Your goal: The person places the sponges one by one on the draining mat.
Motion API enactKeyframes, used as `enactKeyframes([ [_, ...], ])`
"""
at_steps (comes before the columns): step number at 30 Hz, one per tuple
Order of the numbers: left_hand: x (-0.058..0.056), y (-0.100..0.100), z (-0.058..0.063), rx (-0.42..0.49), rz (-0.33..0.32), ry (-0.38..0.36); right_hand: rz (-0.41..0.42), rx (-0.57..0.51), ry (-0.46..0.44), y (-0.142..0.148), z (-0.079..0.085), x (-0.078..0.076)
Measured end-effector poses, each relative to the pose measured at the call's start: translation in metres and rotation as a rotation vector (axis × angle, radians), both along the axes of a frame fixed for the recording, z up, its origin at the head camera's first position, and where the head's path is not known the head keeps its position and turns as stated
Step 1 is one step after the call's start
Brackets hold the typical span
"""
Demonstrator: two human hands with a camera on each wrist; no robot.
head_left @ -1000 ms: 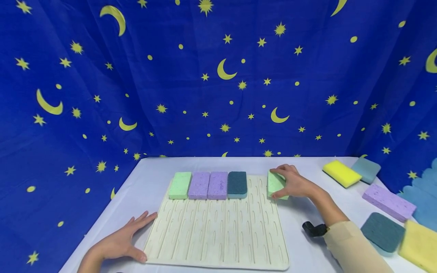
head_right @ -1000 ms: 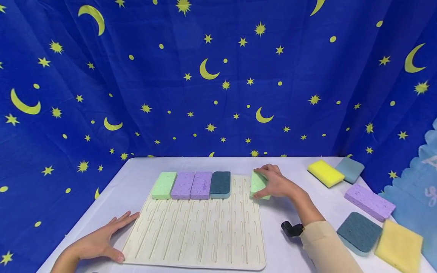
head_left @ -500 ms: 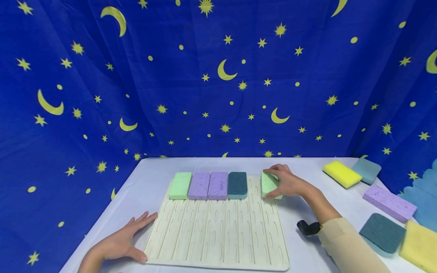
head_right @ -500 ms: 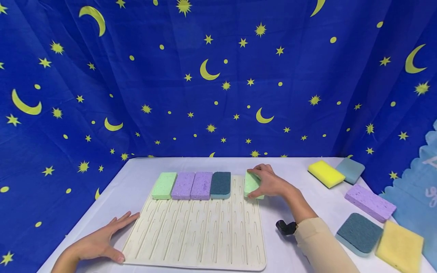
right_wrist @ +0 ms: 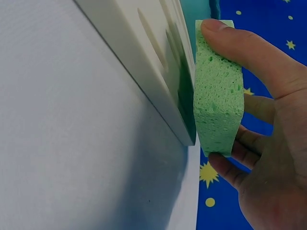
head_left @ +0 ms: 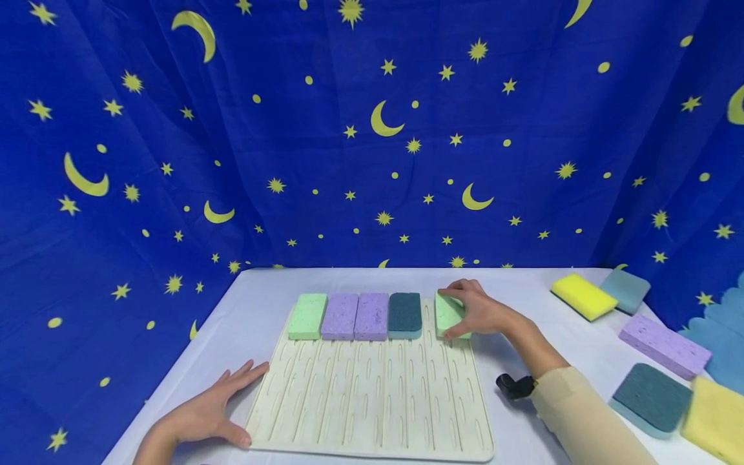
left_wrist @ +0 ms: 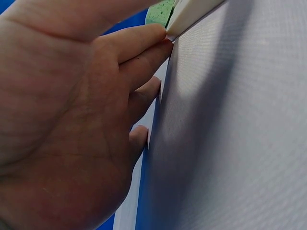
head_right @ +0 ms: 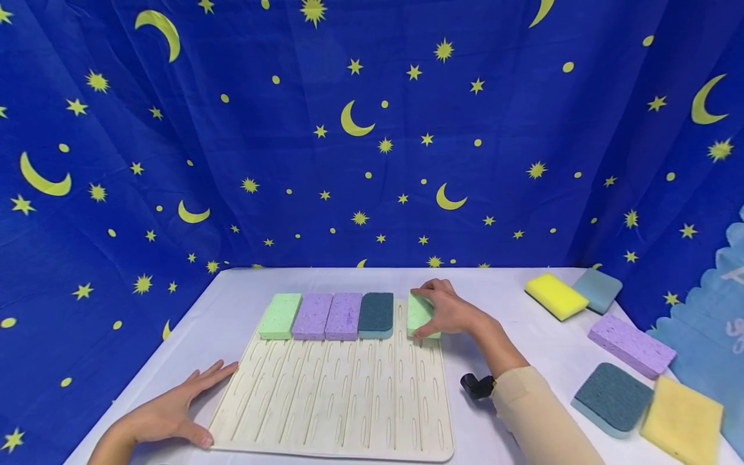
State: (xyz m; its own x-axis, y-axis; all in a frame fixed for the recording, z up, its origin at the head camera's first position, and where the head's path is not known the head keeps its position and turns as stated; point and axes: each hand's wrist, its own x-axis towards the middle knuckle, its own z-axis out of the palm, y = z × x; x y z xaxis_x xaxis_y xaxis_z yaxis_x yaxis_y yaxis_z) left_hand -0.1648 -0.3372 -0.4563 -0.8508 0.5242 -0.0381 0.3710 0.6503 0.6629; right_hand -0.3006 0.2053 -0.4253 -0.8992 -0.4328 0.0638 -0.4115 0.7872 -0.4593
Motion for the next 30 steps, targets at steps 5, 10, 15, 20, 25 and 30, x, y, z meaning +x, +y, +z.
enactKeyframes([
  [5, 0.001, 0.000, -0.001, -0.005, 0.006, 0.005, 0.013, -0.002, -0.016, -0.005, -0.002, -0.001],
  [10, 0.001, 0.001, 0.001, -0.009, 0.011, -0.013, 0.049, -0.003, 0.006, -0.011, 0.000, -0.002],
  [15, 0.000, 0.002, 0.003, -0.018, 0.023, -0.044, 0.097, 0.001, 0.036, -0.015, 0.000, -0.002],
  [20, 0.000, 0.002, 0.003, -0.020, 0.024, -0.070, 0.105, 0.028, 0.032, -0.018, -0.005, -0.005],
  [25, 0.000, 0.002, 0.003, -0.030, 0.018, -0.052, 0.094, 0.031, 0.020, -0.019, -0.009, -0.004],
  [30, -0.002, 0.001, 0.003, -0.031, 0.022, -0.063, 0.081, 0.012, 0.021, -0.018, -0.010, -0.004],
])
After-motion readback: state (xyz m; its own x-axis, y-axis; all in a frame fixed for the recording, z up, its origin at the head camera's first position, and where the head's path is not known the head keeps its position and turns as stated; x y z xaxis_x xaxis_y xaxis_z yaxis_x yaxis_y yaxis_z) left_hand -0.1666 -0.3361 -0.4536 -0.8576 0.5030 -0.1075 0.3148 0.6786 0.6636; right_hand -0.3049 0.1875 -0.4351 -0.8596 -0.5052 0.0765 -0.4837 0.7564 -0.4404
